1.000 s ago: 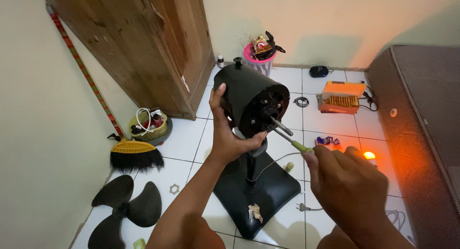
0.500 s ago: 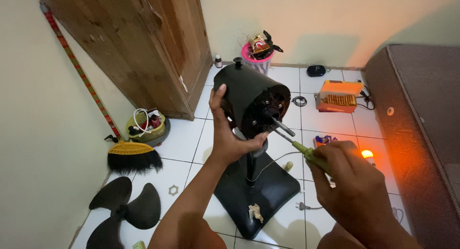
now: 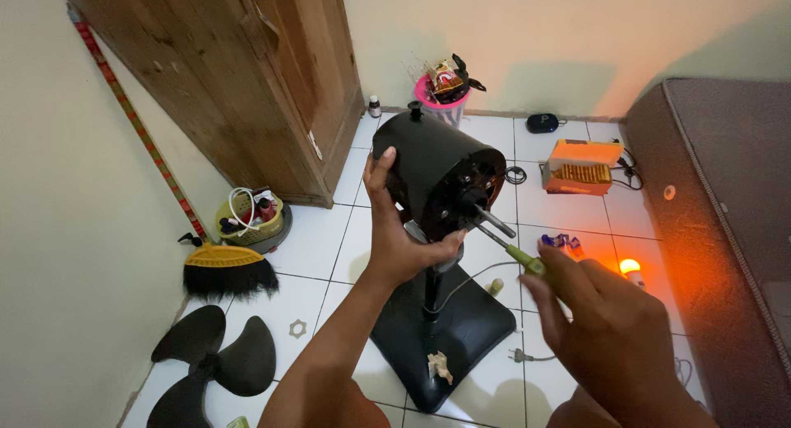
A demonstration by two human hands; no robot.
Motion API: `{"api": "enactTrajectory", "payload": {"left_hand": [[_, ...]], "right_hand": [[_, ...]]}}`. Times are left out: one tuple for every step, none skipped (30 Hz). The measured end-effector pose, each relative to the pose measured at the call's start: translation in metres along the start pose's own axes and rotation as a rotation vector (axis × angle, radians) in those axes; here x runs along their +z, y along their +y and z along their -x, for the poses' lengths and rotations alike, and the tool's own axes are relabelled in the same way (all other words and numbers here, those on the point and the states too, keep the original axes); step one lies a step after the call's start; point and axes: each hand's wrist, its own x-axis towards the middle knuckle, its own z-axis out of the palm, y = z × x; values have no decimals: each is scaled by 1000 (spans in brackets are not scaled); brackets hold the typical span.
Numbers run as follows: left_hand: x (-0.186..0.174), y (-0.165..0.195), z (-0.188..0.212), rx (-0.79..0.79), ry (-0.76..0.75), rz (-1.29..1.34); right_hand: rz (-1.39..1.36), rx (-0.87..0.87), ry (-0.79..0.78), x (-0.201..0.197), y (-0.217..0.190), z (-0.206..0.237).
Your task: The person sits on the floor and services a disassembled standing fan, using a screwdriver to work on the motor housing while holding the fan head steady. The fan blades and other removed parts lie on the floor beside them as they unscrew and adjust the motor assembly.
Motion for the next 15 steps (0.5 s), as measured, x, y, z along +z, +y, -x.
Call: {"api": "enactTrajectory", "payload": {"left_hand": [[0,0,0,-4,-6,13],[-1,0,-1,-7,-12,25],[-1,0,-1,-10,-17,37],[-1,0,-1,-17,-10,33],[0,0,-1,-25,-2,29],[0,0,-1,-32,5,25],[0,-1,-1,-31,7,26],[0,-1,-1,-30,10,31],[1,-2,-2,-28,13,33],[1,-2,-1,-28,14,24],[1,-3,-2,-27,15,17],[1,-3,-2,-28,16,9],[1,-3,-2,-18,18,-6],[1,-3,-2,-9,21,-20],[1,-3,-2,1,23,-35]], "right_hand": [[-93,-63,63,0,1,-1],[-186,-126,128,0,1,-2],[-279,-189,193,0,2,-3],[-172,-175,213,0,2,-4],[-64,-160,233,1,1,-4],[43,-144,253,1,1,-5],[6,-107,204,1,1,-6],[-29,-70,155,2,1,-10],[-65,-34,107,2,1,-13],[-136,-68,115,1,2,-13],[-205,-102,123,-1,3,-14],[-276,-135,130,-2,3,-14],[-209,-165,178,-3,3,-13],[-141,-195,225,-4,2,-12],[-74,-225,272,-5,1,-11]]}}
